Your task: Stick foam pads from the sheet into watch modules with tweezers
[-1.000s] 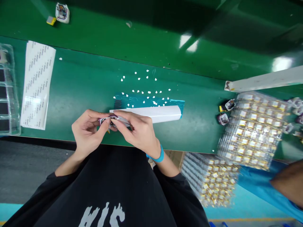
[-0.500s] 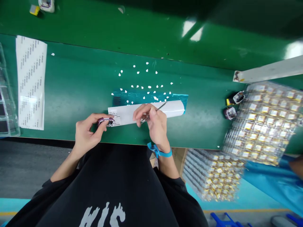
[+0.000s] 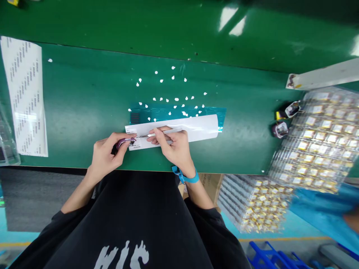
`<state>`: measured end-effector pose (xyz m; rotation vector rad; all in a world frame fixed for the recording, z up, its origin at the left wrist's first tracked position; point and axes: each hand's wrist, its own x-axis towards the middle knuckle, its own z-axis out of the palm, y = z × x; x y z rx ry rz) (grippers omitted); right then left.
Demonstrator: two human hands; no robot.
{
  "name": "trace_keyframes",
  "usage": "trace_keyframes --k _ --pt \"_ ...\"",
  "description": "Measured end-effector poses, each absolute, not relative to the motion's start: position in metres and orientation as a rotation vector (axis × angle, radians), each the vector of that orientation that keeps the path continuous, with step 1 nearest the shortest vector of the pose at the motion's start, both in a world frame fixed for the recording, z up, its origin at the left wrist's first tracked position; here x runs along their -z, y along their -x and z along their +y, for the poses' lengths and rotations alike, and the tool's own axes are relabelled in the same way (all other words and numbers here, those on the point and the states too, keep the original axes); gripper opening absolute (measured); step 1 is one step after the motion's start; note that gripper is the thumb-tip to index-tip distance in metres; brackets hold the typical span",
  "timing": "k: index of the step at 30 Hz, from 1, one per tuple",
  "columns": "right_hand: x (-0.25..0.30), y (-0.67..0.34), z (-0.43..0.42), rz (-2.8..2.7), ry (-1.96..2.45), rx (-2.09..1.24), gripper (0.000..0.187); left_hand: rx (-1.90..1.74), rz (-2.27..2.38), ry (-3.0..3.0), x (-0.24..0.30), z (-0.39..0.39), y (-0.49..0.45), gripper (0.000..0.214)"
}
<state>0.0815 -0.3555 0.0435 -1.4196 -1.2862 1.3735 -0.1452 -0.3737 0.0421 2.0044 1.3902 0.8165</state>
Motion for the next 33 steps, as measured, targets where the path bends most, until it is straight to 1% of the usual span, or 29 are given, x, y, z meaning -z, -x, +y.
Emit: trace_keyframes --k 4,7,10,13,16,18,21,30,33 --pt "-0.044 -0.086 -0.353 -1.299 1.357 -1.424 0.041 -0.819 1.375 -1.985 -0.042 -0.373 0.146 0.01" --pt "-0.043 -0.089 -0.351 -1.21 1.316 -1.414 0.041 -0.844 1.375 -1.899 -0.045 -0.371 0.146 0.011" --pt "-0.045 -0.088 -0.353 -1.089 1.361 -1.32 0.044 -0.897 1.391 -1.68 -0.051 -0.369 0.145 0.011" --pt "-0.054 -0.079 -0.358 -1.044 1.387 -1.238 0.047 -0.944 1.283 -1.341 -0.063 -0.367 0.141 0.011" --pt "-0.068 -0.068 -0.362 -1.074 1.333 -1.224 0.041 -0.905 1.132 -1.151 -0.075 -0.367 0.135 0.027" --pt "-0.075 -0.063 -0.363 -1.103 1.275 -1.239 0.035 -0.891 1.114 -1.14 -0.081 -0.367 0.131 0.035" --pt "-0.079 -0.059 -0.363 -1.111 1.214 -1.25 0.031 -0.908 1.124 -1.143 -0.085 -0.37 0.127 0.035" --pt "-0.079 -0.059 -0.364 -1.146 1.31 -1.204 0.037 -0.921 1.147 -1.124 -0.084 -0.372 0.123 0.036" --pt "-0.079 -0.059 -0.364 -1.132 1.284 -1.224 0.034 -0.941 1.134 -1.119 -0.084 -0.372 0.123 0.036"
